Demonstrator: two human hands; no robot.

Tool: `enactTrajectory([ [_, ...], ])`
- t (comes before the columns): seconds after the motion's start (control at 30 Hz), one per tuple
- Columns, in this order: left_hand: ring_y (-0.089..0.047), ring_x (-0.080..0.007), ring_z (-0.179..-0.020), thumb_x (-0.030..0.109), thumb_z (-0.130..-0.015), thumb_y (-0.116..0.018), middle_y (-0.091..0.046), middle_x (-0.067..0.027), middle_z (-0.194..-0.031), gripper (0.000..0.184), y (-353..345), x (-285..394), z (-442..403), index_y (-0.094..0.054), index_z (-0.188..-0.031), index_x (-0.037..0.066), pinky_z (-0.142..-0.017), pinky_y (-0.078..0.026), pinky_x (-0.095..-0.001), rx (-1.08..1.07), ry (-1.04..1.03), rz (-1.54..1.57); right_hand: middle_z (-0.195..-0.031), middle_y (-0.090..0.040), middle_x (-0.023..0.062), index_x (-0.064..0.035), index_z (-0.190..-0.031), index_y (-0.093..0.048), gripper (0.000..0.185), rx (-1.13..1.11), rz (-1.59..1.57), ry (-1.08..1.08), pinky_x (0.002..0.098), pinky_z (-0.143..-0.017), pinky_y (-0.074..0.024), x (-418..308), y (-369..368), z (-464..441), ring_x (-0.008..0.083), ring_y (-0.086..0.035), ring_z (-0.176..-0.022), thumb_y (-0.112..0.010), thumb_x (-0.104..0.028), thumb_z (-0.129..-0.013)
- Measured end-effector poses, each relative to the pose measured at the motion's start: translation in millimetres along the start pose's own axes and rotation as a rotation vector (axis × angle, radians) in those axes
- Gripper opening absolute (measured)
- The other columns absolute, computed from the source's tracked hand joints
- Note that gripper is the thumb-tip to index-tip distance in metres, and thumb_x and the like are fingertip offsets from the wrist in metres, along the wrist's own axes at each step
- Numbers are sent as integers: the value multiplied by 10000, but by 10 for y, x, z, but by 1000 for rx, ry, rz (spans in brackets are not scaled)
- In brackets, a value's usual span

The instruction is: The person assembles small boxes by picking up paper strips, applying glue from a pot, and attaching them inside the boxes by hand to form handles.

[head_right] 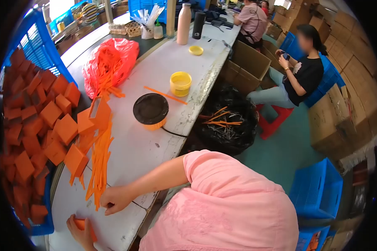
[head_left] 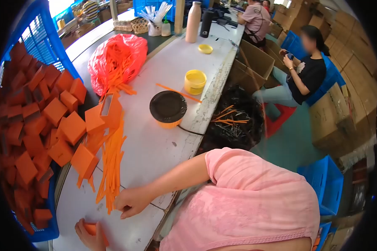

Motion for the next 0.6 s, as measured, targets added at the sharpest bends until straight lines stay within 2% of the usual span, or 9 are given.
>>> enactTrajectory([
  [0.03,-582,-414,-1095,435,-709,-841,-640,-240,-1145,702,44,107,11,-638,-1183,-41,-970,-454,-498,-51,8,-21,-637,-477,111,-7,-655,-465,368,-16,-39,-15,408,-566,-395,-5,2,-5,281,-486,-597,-726,-153,-871],
  [0.07,-573,-407,-1123,429,-719,-833,-635,-248,-1163,685,51,159,38,-644,-1183,-38,-973,-453,-489,28,-11,-76,-637,-477,111,-7,-655,-465,368,-12,-31,-12,408,-566,-395,-10,14,-3,281,-486,-597,-726,-153,-871],
  [0.2,-576,-405,-1121,422,-733,-824,-636,-246,-1172,677,44,101,49,-639,-1198,-33,-979,-455,-478,19,34,-65,-633,-480,98,-18,-647,-467,354,-16,-22,-15,389,-551,-391,-17,15,-23,259,-483,-582,-736,-137,-843],
  [0.27,-519,-366,-1198,293,-780,-773,-545,-161,-1251,585,-116,-192,82,-556,-1261,39,-1035,-431,-441,17,40,15,-633,-478,98,-21,-646,-466,352,-12,-32,-4,385,-549,-391,-9,0,-22,259,-483,-582,-738,-135,-837],
  [0.6,-522,-344,-1213,294,-781,-759,-541,-147,-1267,578,-95,-59,103,-560,-1272,63,-1029,-438,-434,62,42,-11,-640,-477,97,-21,-665,-469,342,-32,3,-32,380,-542,-390,-22,17,-12,256,-478,-574,-743,-137,-832],
])
Point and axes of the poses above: each hand's wrist, its own z-axis away from the middle knuckle, its own y-axis out of the back of the hand, x = y × z, the point moved 2 cm from there along -z, towards the middle knuckle
